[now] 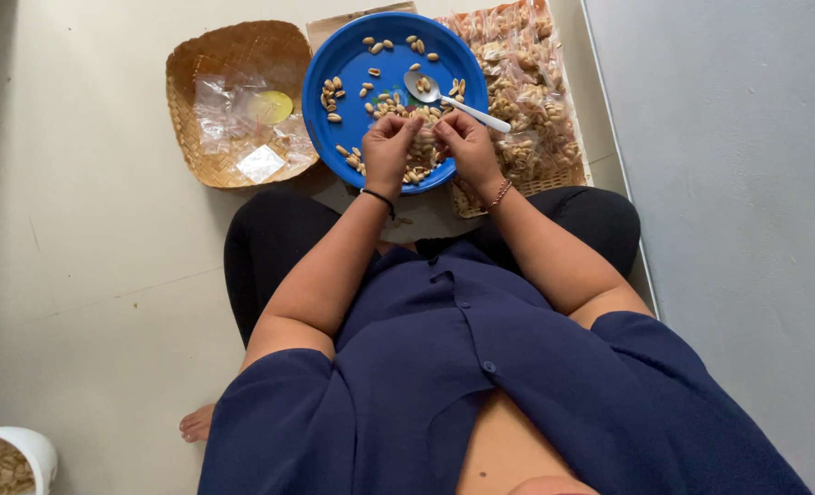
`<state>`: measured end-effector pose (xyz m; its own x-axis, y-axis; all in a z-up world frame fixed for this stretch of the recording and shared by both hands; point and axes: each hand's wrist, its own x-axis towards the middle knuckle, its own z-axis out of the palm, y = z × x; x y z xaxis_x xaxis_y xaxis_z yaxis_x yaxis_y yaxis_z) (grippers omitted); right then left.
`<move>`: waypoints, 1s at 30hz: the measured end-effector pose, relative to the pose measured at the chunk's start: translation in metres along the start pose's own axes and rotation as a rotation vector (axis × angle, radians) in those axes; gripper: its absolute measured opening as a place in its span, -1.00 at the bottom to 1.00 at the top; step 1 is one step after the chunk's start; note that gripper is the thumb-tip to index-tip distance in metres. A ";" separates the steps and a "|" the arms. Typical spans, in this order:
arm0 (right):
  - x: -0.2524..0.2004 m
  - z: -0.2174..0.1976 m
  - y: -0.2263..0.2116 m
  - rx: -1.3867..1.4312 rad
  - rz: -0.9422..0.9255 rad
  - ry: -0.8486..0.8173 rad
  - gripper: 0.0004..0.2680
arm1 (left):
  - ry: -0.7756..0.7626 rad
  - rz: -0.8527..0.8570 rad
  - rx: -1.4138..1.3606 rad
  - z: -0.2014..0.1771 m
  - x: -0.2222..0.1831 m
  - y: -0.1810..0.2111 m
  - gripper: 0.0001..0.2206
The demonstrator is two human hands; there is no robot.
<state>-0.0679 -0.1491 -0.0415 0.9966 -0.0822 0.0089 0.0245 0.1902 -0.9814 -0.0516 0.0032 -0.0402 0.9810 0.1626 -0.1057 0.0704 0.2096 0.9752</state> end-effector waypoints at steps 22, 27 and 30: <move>-0.001 -0.007 -0.072 0.020 -0.205 -0.127 -0.87 | -0.419 -0.116 -0.224 -0.001 -0.015 0.015 -0.66; 0.003 -0.019 -0.055 -0.011 -0.216 -0.167 -0.88 | -0.436 -0.041 -0.258 0.001 -0.014 0.014 -0.67; 0.004 -0.022 -0.058 -0.035 -0.231 -0.200 -0.90 | -0.416 -0.082 -0.275 0.003 -0.018 0.018 -0.74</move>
<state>-0.0671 -0.1825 0.0110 0.9607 0.0755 0.2670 0.2532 0.1553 -0.9549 -0.0671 0.0016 -0.0207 0.9672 -0.2513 -0.0384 0.1545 0.4611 0.8738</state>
